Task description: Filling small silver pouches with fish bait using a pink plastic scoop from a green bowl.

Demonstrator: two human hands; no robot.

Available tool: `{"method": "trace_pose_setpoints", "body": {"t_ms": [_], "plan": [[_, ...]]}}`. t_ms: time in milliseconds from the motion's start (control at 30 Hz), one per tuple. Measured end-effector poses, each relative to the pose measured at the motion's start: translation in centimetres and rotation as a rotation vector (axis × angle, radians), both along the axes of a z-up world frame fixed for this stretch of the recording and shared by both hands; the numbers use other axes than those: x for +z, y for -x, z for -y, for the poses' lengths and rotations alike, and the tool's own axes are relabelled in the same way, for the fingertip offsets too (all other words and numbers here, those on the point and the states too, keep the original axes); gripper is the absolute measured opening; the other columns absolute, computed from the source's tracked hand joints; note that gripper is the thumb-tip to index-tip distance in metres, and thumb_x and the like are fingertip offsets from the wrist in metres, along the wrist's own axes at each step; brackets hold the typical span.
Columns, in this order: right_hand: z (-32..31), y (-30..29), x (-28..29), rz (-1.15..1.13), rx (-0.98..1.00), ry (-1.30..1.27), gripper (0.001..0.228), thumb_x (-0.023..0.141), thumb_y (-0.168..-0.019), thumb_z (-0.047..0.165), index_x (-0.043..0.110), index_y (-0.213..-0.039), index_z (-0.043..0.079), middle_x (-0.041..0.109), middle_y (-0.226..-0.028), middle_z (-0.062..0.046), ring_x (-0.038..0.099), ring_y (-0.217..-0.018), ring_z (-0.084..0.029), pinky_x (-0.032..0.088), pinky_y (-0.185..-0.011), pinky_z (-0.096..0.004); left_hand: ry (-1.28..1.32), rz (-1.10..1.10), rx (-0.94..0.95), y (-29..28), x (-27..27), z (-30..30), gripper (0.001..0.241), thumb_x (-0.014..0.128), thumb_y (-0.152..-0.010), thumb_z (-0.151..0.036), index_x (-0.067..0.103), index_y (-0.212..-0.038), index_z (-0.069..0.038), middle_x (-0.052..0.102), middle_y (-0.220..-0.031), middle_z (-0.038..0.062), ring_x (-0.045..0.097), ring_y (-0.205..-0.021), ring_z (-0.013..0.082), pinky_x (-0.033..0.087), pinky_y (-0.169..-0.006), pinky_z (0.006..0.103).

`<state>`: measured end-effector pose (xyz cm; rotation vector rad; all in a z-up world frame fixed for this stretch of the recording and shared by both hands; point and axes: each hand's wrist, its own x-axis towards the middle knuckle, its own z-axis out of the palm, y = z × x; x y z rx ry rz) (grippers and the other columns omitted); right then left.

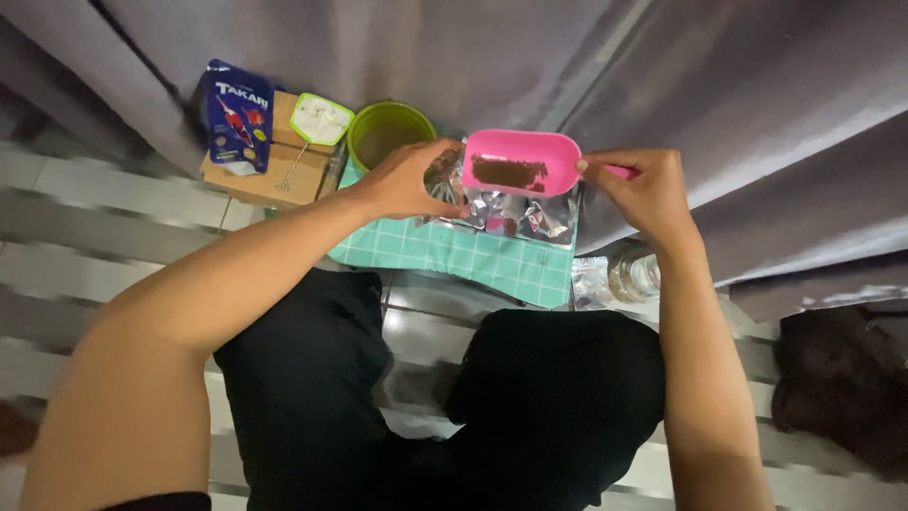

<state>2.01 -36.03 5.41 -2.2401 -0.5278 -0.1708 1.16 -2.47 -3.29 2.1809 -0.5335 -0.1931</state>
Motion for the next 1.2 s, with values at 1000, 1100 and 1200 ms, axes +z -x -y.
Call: {"method": "trace_pose_setpoints", "body": {"t_ms": [1000,1100,1200], "plan": [[-0.3,0.0,0.1,0.048,-0.015,0.062,0.008,0.082,-0.090,0.012,0.084,-0.098,0.014,0.073,-0.073,-0.013,0.051,-0.053,-0.017,0.036,-0.052,-0.032,0.041,-0.061,0.044,0.2,1.0,0.1,0.094,0.093,-0.068,-0.048,0.052,-0.145,-0.011,0.062,-0.139,0.020,0.056,-0.134,0.0408,0.045,-0.112,0.0535],[-0.4,0.1,0.2,0.054,-0.030,0.052,0.009,0.083,-0.091,0.013,0.085,-0.100,0.014,0.073,-0.073,-0.011,0.052,-0.052,-0.017,0.036,-0.052,-0.030,0.020,-0.076,0.058,0.3,1.2,0.2,0.097,0.093,-0.067,-0.047,0.050,-0.146,-0.011,0.060,-0.141,0.019,0.054,-0.135,0.0394,0.045,-0.113,0.0525],[-0.7,0.5,0.8,0.031,0.014,0.051,0.011,0.082,-0.088,0.011,0.083,-0.098,0.010,0.074,-0.075,-0.016,0.058,-0.054,-0.025,0.038,-0.054,-0.036,0.006,-0.088,0.046,0.1,1.0,0.1,0.094,0.092,-0.070,-0.048,0.050,-0.147,-0.012,0.059,-0.142,0.020,0.054,-0.135,0.0405,0.044,-0.113,0.0536]]}}
